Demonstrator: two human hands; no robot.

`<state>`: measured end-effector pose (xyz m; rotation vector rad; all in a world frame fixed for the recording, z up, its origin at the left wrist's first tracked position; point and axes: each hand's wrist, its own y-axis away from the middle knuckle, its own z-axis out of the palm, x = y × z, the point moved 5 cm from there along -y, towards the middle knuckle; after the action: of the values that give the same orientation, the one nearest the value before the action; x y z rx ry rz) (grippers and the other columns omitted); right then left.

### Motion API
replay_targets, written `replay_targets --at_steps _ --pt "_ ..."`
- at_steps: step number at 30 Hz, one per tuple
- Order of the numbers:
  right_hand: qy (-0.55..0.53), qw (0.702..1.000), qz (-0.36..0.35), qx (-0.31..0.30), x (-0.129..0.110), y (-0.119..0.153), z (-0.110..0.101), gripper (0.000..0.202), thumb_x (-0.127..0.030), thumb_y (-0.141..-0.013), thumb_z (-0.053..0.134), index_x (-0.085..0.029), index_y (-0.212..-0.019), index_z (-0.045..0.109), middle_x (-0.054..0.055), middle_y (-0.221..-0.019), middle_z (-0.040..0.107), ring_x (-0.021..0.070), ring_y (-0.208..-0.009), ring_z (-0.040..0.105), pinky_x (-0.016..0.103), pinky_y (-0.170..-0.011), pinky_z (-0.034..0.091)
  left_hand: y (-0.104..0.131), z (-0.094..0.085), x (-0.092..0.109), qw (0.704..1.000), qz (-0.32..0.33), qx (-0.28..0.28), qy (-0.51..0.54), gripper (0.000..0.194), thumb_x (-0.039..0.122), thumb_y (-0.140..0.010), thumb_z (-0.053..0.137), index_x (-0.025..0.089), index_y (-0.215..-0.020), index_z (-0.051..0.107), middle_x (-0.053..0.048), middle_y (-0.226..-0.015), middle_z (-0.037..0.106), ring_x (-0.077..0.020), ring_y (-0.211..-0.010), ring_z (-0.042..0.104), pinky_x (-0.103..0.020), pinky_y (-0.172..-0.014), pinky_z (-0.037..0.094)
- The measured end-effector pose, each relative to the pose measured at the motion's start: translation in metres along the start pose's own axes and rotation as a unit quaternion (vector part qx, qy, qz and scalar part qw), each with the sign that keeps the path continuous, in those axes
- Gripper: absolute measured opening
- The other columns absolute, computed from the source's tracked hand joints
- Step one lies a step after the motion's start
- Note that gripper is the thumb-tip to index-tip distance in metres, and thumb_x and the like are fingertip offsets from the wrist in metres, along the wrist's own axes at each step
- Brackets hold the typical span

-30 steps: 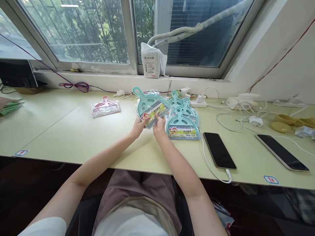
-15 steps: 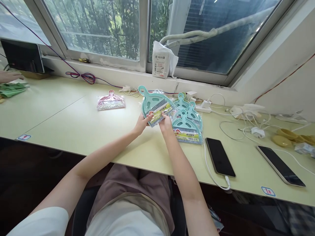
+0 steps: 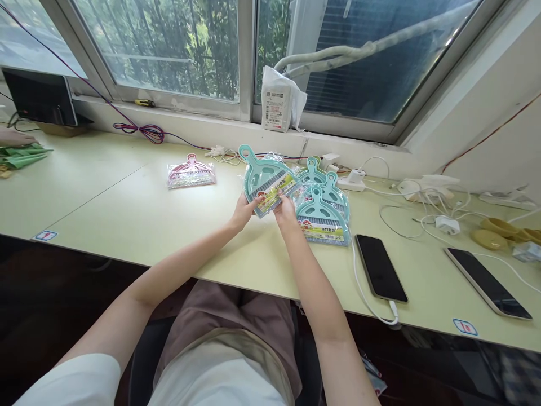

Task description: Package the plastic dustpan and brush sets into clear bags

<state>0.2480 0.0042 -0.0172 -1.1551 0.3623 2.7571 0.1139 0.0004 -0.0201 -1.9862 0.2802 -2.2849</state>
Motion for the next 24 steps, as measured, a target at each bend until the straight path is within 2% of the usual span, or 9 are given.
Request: replay_targets --at_steps 3,10,17,24 --pt "0.002 1.000 0.005 -0.015 -0.0010 0.0015 0.0026 0.010 -0.013 -0.088 0.054 -0.020 -0.088 0.061 -0.002 -0.075 0.072 0.0140 -0.073 0.070 0.032 -0.083 0.061 -0.0008 -0.0022 0.0024 1.000 0.008 0.016 0.001 0.044 0.040 -0.073 0.071 0.018 -0.106 0.052 -0.007 -0.099 0.066 -0.0208 -0.080 0.064 -0.025 -0.051 0.051" --pt "0.036 0.992 -0.036 -0.120 -0.0029 0.0042 0.0082 0.027 -0.011 -0.076 0.061 -0.024 -0.100 0.059 -0.001 -0.087 0.074 0.0191 -0.089 0.072 0.040 -0.089 0.059 0.0003 -0.0048 0.0096 0.999 -0.001 0.025 0.028 0.044 0.041 -0.073 0.072 0.019 -0.106 0.051 -0.007 -0.101 0.065 -0.0204 -0.078 0.065 -0.028 -0.054 0.053" --pt "0.076 0.983 -0.049 -0.162 0.0001 0.0024 0.0079 0.041 -0.013 -0.069 0.069 -0.027 -0.105 0.058 -0.001 -0.097 0.074 0.0207 -0.100 0.070 0.040 -0.091 0.058 0.0003 -0.0062 0.0083 0.999 0.003 0.040 0.015 0.043 0.036 -0.076 0.069 0.018 -0.111 0.053 -0.008 -0.102 0.066 -0.0203 -0.079 0.065 -0.026 -0.052 0.053" --pt "0.082 0.979 -0.062 -0.174 0.0003 0.0027 0.0096 0.046 -0.015 -0.067 0.071 -0.029 -0.108 0.057 -0.001 -0.102 0.073 0.0210 -0.107 0.067 0.042 -0.096 0.056 -0.0015 -0.0074 0.0066 0.999 0.028 0.040 0.018 0.044 0.039 -0.076 0.070 0.019 -0.112 0.054 -0.008 -0.105 0.067 -0.0230 -0.088 0.066 -0.032 -0.063 0.056"
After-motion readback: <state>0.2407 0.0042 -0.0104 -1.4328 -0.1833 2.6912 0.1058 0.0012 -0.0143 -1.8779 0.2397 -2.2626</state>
